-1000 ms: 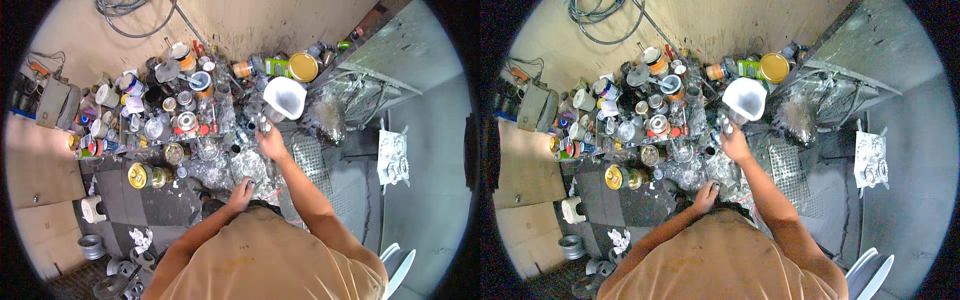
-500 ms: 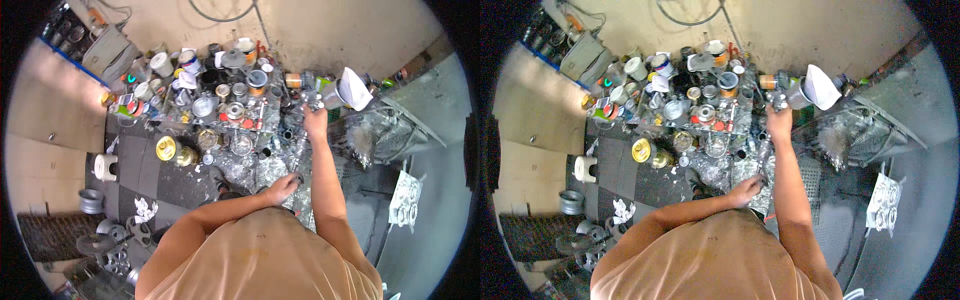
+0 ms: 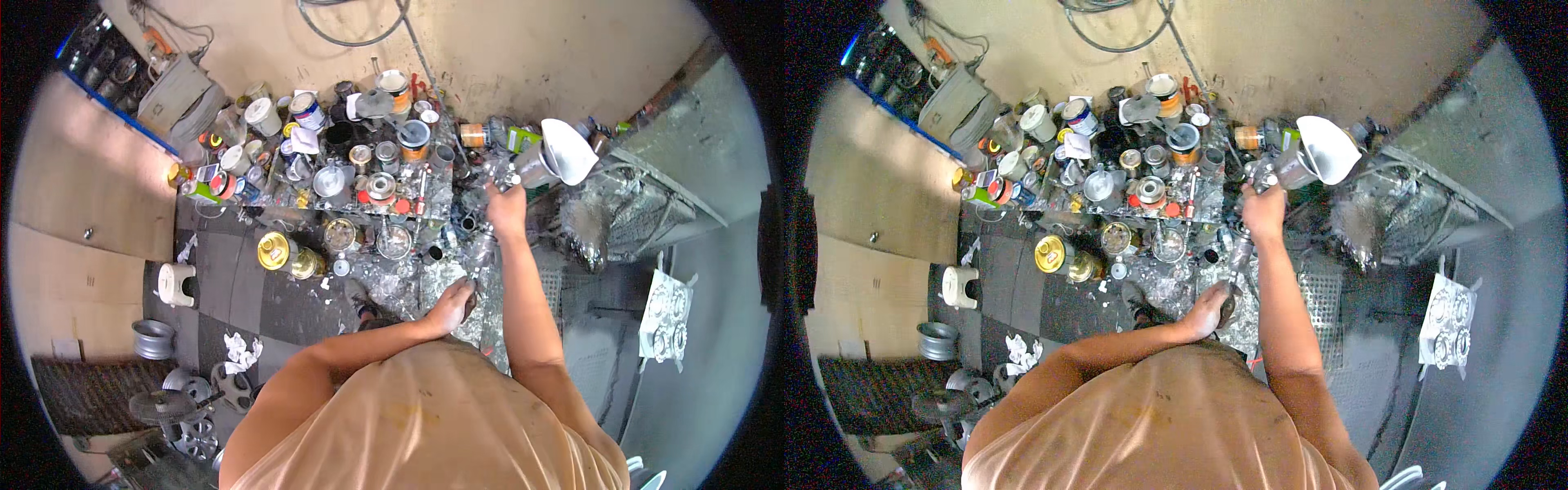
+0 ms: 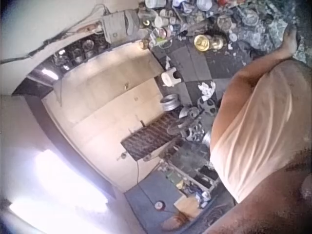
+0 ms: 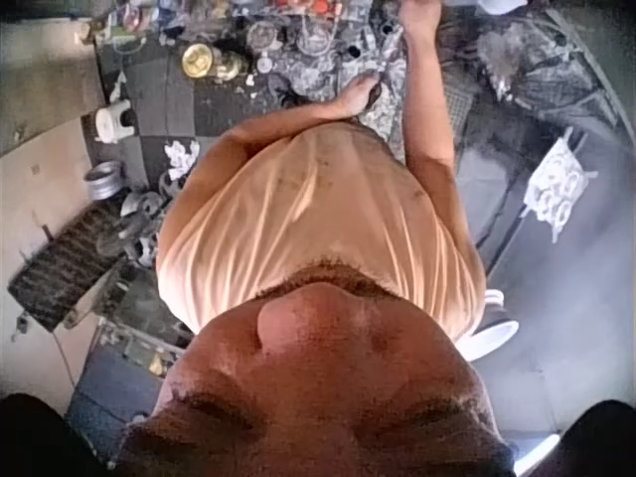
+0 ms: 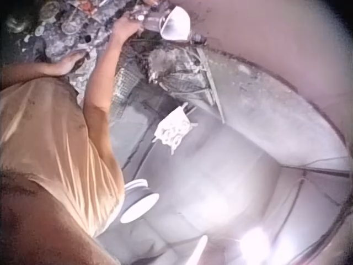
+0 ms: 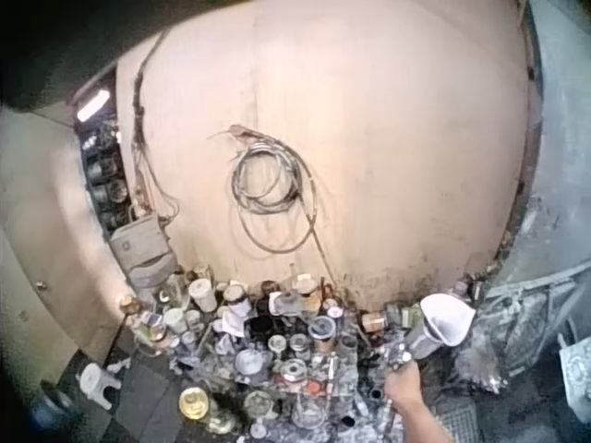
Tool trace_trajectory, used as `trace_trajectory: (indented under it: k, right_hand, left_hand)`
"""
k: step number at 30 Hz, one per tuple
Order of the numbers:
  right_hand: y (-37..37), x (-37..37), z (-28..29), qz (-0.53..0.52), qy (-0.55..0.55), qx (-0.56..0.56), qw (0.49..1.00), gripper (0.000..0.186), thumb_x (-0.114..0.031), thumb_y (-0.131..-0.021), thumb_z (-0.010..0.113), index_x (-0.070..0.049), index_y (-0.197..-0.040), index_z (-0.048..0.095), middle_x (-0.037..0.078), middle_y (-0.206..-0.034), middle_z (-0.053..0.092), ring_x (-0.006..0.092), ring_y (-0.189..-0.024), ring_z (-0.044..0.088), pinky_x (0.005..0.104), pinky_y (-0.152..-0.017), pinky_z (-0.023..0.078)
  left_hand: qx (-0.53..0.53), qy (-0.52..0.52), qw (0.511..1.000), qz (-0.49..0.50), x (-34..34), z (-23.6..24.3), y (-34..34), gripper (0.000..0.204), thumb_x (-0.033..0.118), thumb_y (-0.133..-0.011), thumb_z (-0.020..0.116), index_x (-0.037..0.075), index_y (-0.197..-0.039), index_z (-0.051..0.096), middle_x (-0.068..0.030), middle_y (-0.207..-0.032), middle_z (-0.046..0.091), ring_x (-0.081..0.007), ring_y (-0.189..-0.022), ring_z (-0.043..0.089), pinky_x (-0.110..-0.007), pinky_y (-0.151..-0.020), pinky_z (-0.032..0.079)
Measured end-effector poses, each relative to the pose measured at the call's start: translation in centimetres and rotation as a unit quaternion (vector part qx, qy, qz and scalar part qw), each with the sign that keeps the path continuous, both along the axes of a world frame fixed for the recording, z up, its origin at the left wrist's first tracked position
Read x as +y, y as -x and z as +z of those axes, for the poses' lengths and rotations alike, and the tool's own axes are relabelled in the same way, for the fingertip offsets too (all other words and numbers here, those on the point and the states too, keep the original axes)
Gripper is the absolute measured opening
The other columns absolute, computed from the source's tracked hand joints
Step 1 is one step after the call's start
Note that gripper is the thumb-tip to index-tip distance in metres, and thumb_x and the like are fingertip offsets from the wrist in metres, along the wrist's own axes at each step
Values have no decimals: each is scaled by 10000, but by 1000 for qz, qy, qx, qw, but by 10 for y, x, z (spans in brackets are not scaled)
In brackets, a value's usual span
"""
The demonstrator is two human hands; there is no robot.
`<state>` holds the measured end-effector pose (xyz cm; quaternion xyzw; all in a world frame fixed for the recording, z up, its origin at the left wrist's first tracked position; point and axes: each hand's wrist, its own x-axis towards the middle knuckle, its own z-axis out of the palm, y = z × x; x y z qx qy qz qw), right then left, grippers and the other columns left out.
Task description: Mix different paint components or colors in a small container in an auto body shop environment.
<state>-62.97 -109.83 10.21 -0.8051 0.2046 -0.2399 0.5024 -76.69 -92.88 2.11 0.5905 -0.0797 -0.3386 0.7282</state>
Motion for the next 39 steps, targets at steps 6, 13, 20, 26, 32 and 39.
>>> trace_trajectory:
  k: [6,13,20,26,32,39]
  right_hand:
    - [39,-15,-41,-22,-69,84,994,334,-62,-816,665,10,-1138,613,213,-1048,697,363,-1022,671,412,-910,495]
    - [66,-42,-4,-70,-1,44,997,408,-67,-836,637,-8,-1234,569,206,-1109,682,341,-1090,643,398,-955,467]
    - [112,-132,37,-178,-11,16,984,474,-114,-829,677,59,-1242,520,260,-1133,662,379,-1096,640,413,-959,479]
    - [128,-221,39,-297,-26,6,955,584,-186,-780,757,72,-1247,517,256,-1207,640,337,-1122,628,381,-979,459]
    - [96,-381,-31,-395,-126,-26,910,618,-361,-845,745,15,-1281,521,149,-1114,600,262,-906,607,430,-634,548]
    - [32,-378,-5,-440,-299,5,847,1003,-733,-847,548,120,-1367,461,214,-1400,505,339,-1282,477,500,-1067,352]
  left_hand:
    - [-11,-35,999,-34,-9,-7,30,391,323,-1067,378,27,-862,531,-48,-792,529,-169,-717,481,-333,-633,410]
    - [-125,-36,970,-207,-36,-17,15,315,307,-1056,439,14,-1069,552,-29,-765,586,-137,-687,550,-307,-636,462]
    - [-158,-135,930,-302,-12,-14,-8,377,267,-1000,563,-23,-1240,534,-116,-1118,627,-183,-1031,568,-316,-935,450]
    - [-155,-167,938,-263,89,-96,-9,421,300,-932,673,-7,-1210,593,-167,-1095,691,-240,-1017,661,-361,-911,499]
    - [-160,-364,876,-274,117,-56,-13,482,335,-915,662,-14,-1241,600,-231,-1203,662,-333,-1130,641,-419,-971,483]
    - [-137,-383,902,-145,177,-51,-9,493,310,-905,666,-22,-1261,587,-249,-1199,657,-352,-1117,645,-415,-955,494]
